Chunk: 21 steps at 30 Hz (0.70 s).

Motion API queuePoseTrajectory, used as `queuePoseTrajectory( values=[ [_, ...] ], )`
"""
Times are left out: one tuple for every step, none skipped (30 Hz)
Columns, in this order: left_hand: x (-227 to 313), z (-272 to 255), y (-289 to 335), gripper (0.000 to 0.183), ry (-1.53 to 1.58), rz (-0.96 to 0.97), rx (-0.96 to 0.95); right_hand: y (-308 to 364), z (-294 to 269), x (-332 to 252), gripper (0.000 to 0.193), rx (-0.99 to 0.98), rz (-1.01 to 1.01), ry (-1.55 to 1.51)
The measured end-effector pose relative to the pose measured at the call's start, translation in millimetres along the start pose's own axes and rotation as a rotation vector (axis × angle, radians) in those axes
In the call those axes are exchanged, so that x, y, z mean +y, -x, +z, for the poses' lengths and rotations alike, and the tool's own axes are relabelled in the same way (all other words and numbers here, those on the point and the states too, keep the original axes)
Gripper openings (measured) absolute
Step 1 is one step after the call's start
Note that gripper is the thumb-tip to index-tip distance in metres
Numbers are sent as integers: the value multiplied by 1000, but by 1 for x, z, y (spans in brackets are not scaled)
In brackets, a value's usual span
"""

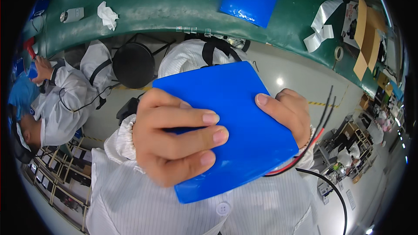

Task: Cleaning the adhesive area on a battery pack with a wipe, applying a label, and transporting the pack through a factory environment.

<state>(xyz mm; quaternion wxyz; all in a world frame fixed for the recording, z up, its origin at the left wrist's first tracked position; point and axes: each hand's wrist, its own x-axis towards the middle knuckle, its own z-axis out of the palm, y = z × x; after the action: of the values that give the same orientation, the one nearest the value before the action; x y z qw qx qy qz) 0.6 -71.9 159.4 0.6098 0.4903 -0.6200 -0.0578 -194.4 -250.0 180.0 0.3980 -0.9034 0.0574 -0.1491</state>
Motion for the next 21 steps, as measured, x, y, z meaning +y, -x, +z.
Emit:
queuePoseTrajectory(
  values=[
    [-1,1,-5,21,-9,15,64,-6,-5,-3,53,4,-55,34],
    [-2,1,-9,22,-18,30,129,-11,-10,-5,53,-9,-61,57],
    [-1,-2,-10,22,-16,29,124,-17,-12,-5,53,-6,-58,56],
    [-1,-5,-12,21,-60,52,139,-23,-13,-6,54,-23,-86,74],
    [-1,-9,-14,21,-106,78,155,-27,-13,-6,54,-40,-116,94],
    [-5,-13,-16,21,-127,93,155,-34,-14,-4,54,-33,-141,93],
    [-11,-16,-16,18,-79,80,131,-38,-15,-4,55,-73,-91,69],
    [-17,-19,-13,17,-34,68,107,-41,-17,-4,56,-113,-44,45],
    [-35,-22,-9,17,22,74,78,-42,-15,4,56,-92,-73,62],
    [-43,-14,1,31,161,6,152,-38,-10,10,62,-161,9,-30],
    [-52,-25,9,58,272,-92,38,-36,-4,16,68,-233,90,-123],
    [-59,-26,20,70,333,-172,39,-35,6,23,76,-201,111,-174],
    [-61,-24,28,83,408,-257,44,-32,14,24,84,-174,146,-222],
    [-62,-25,34,98,472,-343,54,-29,19,25,93,-184,240,-262],
    [-61,-23,39,101,543,-416,115,-27,25,25,96,-198,372,-349],
    [-66,-23,46,101,554,-466,148,-36,29,27,97,-159,378,-389],
    [-70,-23,53,102,566,-517,183,-46,35,28,99,-120,386,-429],
    [-74,-25,54,98,572,-630,212,-53,41,31,104,-143,478,-463],
    [-84,-29,60,95,549,-687,186,-53,50,37,107,-123,553,-525],
    [-90,-28,65,93,596,-811,252,-58,58,42,107,-81,573,-567],
    [-93,-28,68,92,639,-938,319,-66,66,45,108,-40,593,-613]
  ],
)
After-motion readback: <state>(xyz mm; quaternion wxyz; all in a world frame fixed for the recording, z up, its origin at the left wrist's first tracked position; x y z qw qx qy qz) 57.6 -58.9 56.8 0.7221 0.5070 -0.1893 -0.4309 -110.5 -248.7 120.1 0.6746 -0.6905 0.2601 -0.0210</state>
